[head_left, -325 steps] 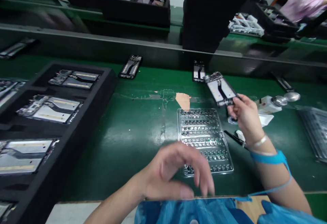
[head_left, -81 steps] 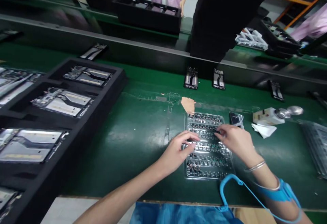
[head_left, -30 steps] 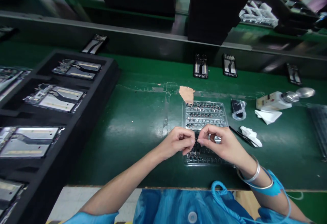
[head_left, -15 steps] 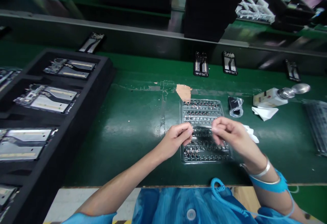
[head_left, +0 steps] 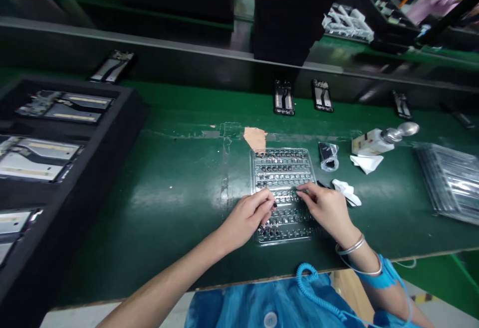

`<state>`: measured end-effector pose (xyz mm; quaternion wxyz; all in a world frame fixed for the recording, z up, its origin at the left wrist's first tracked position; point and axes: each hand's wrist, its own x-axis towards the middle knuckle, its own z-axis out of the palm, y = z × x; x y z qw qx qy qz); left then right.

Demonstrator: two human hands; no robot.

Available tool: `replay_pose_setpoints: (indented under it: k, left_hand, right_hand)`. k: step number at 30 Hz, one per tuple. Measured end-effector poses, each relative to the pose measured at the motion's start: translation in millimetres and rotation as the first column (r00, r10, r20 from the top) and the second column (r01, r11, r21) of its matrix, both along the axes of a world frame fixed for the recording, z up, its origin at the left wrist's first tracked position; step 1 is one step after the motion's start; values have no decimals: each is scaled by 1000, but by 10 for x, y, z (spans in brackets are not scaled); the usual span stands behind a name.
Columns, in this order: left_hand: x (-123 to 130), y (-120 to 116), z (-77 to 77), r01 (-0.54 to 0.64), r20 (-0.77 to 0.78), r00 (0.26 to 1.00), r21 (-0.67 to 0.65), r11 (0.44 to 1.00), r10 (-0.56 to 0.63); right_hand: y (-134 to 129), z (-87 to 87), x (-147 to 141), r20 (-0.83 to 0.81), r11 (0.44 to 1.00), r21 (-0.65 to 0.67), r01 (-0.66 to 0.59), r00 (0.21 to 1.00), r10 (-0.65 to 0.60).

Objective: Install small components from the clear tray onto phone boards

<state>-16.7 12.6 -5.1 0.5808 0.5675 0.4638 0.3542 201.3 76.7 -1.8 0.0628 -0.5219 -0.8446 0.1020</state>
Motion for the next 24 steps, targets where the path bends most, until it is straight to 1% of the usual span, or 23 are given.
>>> replay_pose_setpoints:
  k: [2, 3, 5, 6, 7, 8, 10, 15, 18, 24]
  left_hand:
    - [-1, 1, -21, -11, 10, 1000, -2, 1000, 11]
    - [-1, 1, -27, -14, 10, 1000, -3, 1000, 14]
    - [-2, 1, -29, -16, 2, 1000, -3, 1000, 16]
    - [-2, 0, -26, -14, -3, 1000, -2, 1000, 14]
    - [-2, -1, -21, -13, -8, 1000, -1, 1000, 13]
    - [-2, -2, -17, -11, -11, 1000, 0, 1000, 11]
    - [-3, -3, -7, -14, -11, 1000, 2, 1000, 14]
    - [-3, -1, 10, -24, -8, 1000, 2, 1000, 24]
    - [-1, -2, 14, -21, -14, 1000, 2, 1000, 21]
    - [-3, -10, 14, -24, 4, 1000, -1, 1000, 24]
  right_hand:
    - [33, -15, 111, -23, 990, 129, 53, 998, -51]
    - [70, -24, 177, -17, 972, 211, 104, 995, -103]
    - [178, -53, 302, 51, 908, 371, 196, 972, -231]
    - [242, -72, 352, 106, 879, 425, 219, 952, -288]
    - [308, -95, 389, 160, 862, 454, 227, 931, -329]
    - [370, -118, 413, 207, 858, 462, 224, 914, -350]
    - [470, -162, 426, 265, 867, 450, 213, 896, -357]
    - [573, -210, 398, 316, 887, 421, 187, 887, -337]
    - [600, -212, 430, 310, 892, 418, 174, 896, -319]
    - [637, -238, 523, 242, 889, 425, 170, 925, -293]
